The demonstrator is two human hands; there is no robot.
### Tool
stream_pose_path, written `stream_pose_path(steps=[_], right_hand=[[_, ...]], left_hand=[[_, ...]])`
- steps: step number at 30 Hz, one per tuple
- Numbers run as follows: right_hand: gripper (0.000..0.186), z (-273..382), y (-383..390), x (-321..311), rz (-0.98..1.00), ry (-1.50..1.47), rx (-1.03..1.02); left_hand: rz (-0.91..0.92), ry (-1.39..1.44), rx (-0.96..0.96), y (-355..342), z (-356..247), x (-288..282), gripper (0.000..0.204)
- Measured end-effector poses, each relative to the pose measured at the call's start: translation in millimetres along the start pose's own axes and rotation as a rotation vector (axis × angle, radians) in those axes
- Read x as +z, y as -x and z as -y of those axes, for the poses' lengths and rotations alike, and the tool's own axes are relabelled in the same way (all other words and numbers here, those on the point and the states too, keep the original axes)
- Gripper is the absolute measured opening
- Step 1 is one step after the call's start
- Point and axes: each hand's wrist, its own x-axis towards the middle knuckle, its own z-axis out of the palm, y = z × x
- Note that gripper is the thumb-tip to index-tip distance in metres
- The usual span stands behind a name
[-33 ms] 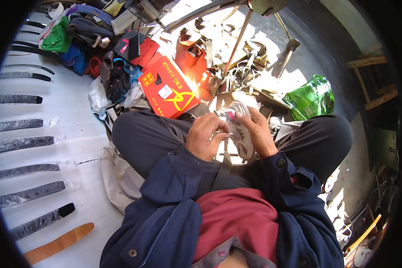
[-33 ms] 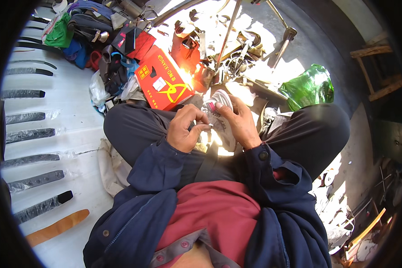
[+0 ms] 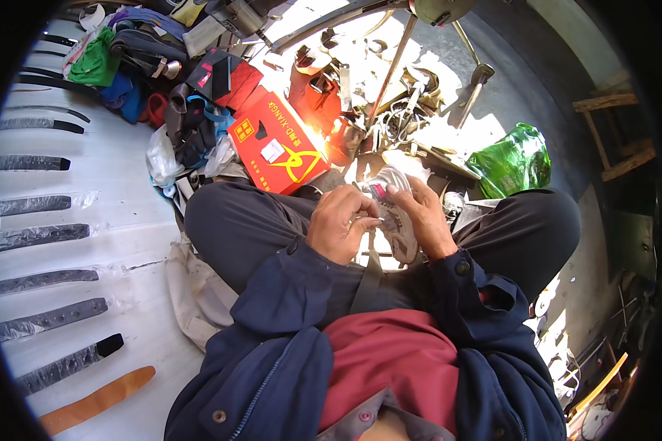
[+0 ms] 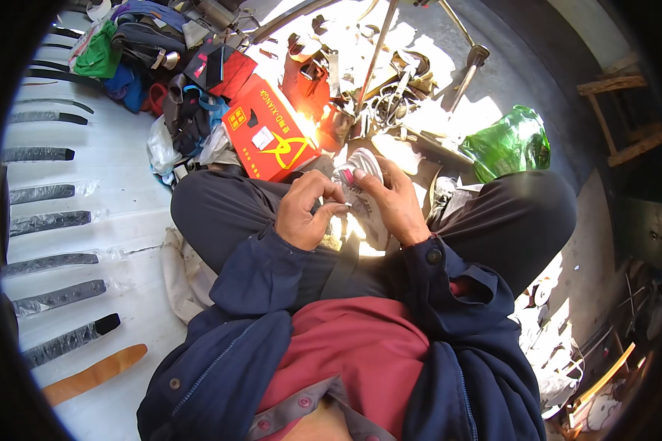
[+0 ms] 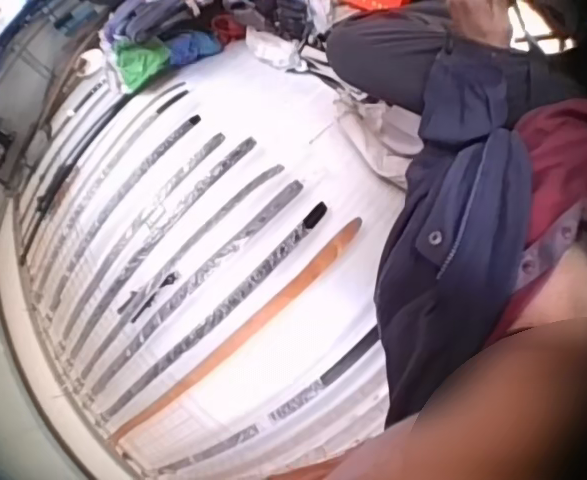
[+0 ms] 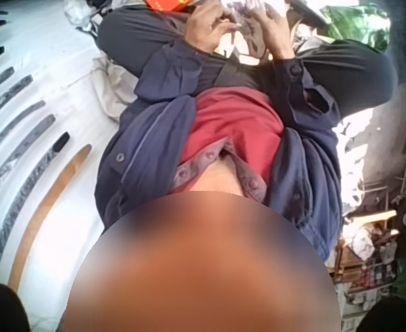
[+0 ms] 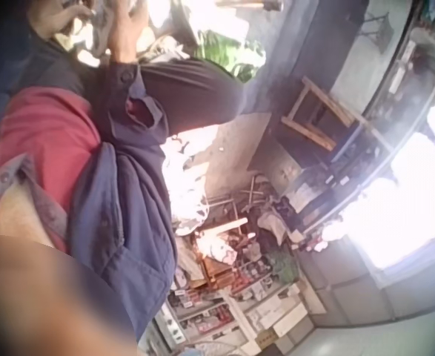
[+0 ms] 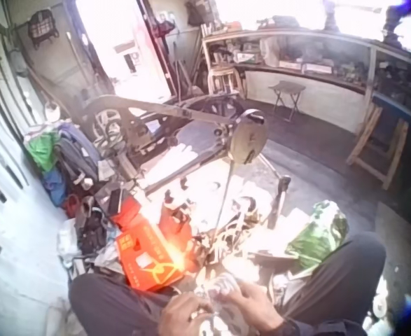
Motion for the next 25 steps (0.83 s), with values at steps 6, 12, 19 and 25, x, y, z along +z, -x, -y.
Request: stream_pose_path(steps=[6,12,19,25], right_hand=[[0.058,-0.9,3.7,2.4,0.025,0.028,0.019],[0.056,4.1,6.4,5.8,0.023,-0.127,-0.014],[0.047,12.6,8.7,8.6,0.079,-0.231,-0.075],[0.041,0.2,6.0,6.5,0.130,-0.430,0.141]], left_hand=[[0.012,0.024,-0.074,-4.9,3.1,5.2,0.018],[-0.061,0.059,-0.260,-1.9,3.5,13.2,0.024],[-0.093,0.030,-0.077,0.3,6.6,18.5,0.023],[-0.174,-0.054,0.039,-3.9,0.1,22.5,0.016]])
